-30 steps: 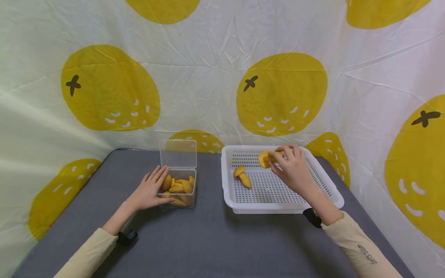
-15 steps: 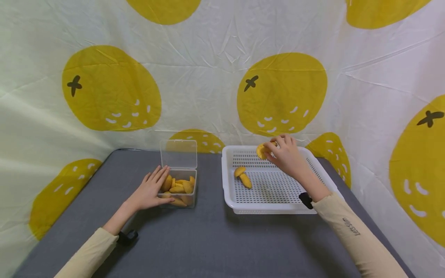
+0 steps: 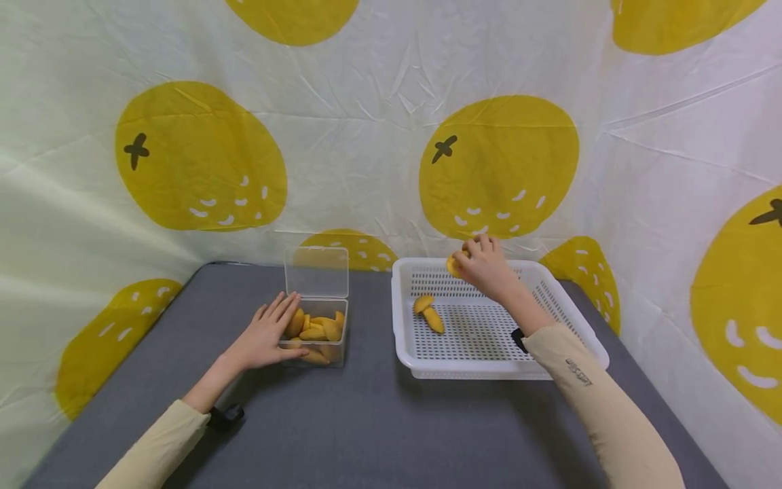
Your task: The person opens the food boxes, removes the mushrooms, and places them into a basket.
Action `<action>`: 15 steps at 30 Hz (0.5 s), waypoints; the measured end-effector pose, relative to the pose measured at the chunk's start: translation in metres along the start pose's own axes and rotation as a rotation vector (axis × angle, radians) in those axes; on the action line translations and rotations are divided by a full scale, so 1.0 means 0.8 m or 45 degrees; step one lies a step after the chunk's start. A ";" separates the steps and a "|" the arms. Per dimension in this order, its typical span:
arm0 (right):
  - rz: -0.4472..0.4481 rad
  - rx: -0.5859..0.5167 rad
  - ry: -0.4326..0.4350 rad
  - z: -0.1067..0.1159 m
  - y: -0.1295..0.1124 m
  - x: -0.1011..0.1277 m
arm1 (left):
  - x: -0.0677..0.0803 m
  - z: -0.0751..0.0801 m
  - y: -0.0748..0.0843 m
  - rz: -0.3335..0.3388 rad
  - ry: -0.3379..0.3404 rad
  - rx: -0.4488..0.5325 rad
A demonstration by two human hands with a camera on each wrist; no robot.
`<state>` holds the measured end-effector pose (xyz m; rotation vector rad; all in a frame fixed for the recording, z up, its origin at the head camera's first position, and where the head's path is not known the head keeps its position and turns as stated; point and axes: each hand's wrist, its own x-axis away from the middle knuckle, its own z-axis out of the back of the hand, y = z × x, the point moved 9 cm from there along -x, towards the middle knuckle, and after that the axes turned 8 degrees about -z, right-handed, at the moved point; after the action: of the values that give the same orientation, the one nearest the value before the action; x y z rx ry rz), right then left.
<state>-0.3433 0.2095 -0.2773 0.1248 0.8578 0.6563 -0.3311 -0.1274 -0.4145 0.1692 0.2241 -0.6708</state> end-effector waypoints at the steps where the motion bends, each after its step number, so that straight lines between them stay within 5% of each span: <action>1: 0.007 0.008 -0.005 -0.003 0.000 -0.001 | 0.000 0.000 0.000 0.001 -0.001 0.000; 15: 0.010 0.030 -0.131 -0.039 -0.003 0.001 | 0.000 0.001 -0.001 -0.004 0.013 -0.010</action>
<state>-0.3643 0.2032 -0.2994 0.1819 0.7661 0.6421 -0.3313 -0.1280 -0.4139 0.1646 0.2371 -0.6723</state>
